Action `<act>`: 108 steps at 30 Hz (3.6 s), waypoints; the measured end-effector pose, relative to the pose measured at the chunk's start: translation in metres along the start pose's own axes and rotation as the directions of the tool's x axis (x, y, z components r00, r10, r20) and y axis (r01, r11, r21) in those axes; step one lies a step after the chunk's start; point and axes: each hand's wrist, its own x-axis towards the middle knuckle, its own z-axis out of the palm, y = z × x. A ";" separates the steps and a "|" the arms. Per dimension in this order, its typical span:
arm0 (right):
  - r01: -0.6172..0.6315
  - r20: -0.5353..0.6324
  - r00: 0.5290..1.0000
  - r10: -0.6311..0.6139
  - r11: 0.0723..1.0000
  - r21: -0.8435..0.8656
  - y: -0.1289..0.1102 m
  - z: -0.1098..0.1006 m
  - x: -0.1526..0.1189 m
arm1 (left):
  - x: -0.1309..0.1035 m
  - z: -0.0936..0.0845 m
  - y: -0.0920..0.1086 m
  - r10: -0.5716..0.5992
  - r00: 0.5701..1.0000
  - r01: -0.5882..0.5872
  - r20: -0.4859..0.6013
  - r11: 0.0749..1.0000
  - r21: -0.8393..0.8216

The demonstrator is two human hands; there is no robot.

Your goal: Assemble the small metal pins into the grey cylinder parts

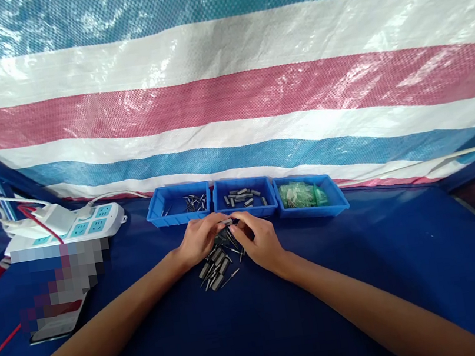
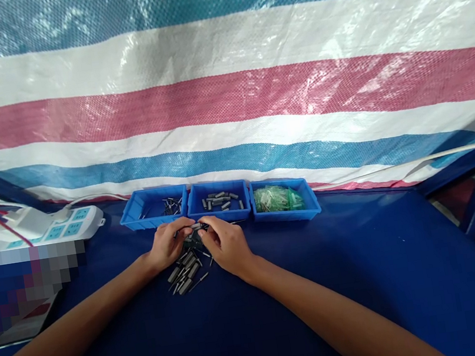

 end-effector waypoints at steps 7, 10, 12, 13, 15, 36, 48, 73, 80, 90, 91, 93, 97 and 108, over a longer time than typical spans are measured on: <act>0.039 0.056 0.998 -0.037 0.999 -0.034 -0.001 -0.001 -0.001 | -0.001 -0.002 0.002 -0.077 0.997 0.077 -0.008 0.997 -0.001; 0.027 -0.027 0.999 -0.028 0.999 -0.026 -0.004 -0.003 -0.001 | 0.003 -0.005 0.006 -0.122 0.992 0.122 0.020 0.992 -0.005; 0.020 -0.057 0.998 -0.021 1.000 -0.016 -0.005 -0.004 -0.001 | 0.005 -0.006 0.008 -0.121 0.992 0.121 0.035 0.993 0.002; 0.021 -0.060 0.998 -0.022 1.000 -0.015 -0.005 -0.004 -0.001 | 0.006 -0.005 0.008 -0.113 0.993 0.113 0.037 0.994 0.002; 0.024 -0.043 0.999 -0.025 0.999 -0.024 -0.004 -0.004 -0.001 | 0.007 -0.005 0.008 -0.096 0.995 0.097 0.027 0.995 -0.005; -0.009 0.001 1.000 0.009 1.000 -0.021 -0.001 -0.002 0.001 | 0.008 -0.005 0.010 -0.087 0.996 0.087 0.007 0.996 -0.011; 0.024 -0.006 1.000 -0.024 1.000 0.007 0.000 0.000 -0.001 | 0.000 -0.001 0.001 -0.009 1.000 0.010 0.027 1.000 -0.013; 0.097 0.135 0.987 -0.088 0.993 -0.061 -0.001 0.000 -0.002 | 0.005 -0.004 0.004 -0.047 0.997 0.045 0.060 0.998 0.034; 0.077 0.121 0.990 -0.071 0.996 -0.047 0.000 0.001 -0.001 | 0.004 -0.006 0.006 -0.119 0.992 0.119 0.052 0.993 0.002; -0.195 -0.155 0.966 0.206 0.977 0.083 0.004 -0.004 0.004 | 0.005 -0.004 0.008 -0.169 0.986 0.168 0.018 0.985 0.041; -0.207 -0.157 0.963 0.220 0.973 0.097 0.004 -0.004 0.004 | 0.005 -0.004 0.008 -0.169 0.986 0.168 0.016 0.985 0.042; -0.217 -0.156 0.960 0.233 0.969 0.116 0.005 -0.004 0.004 | 0.005 -0.004 0.008 -0.166 0.986 0.166 0.012 0.985 0.045; -0.196 -0.166 0.963 0.213 0.974 0.113 0.004 -0.004 0.004 | 0.006 -0.005 0.009 -0.169 0.986 0.168 0.011 0.985 0.048; -0.109 -0.146 0.982 0.120 0.991 0.080 0.000 -0.003 0.003 | 0.008 -0.009 0.014 -0.307 0.944 0.311 -0.116 0.950 0.018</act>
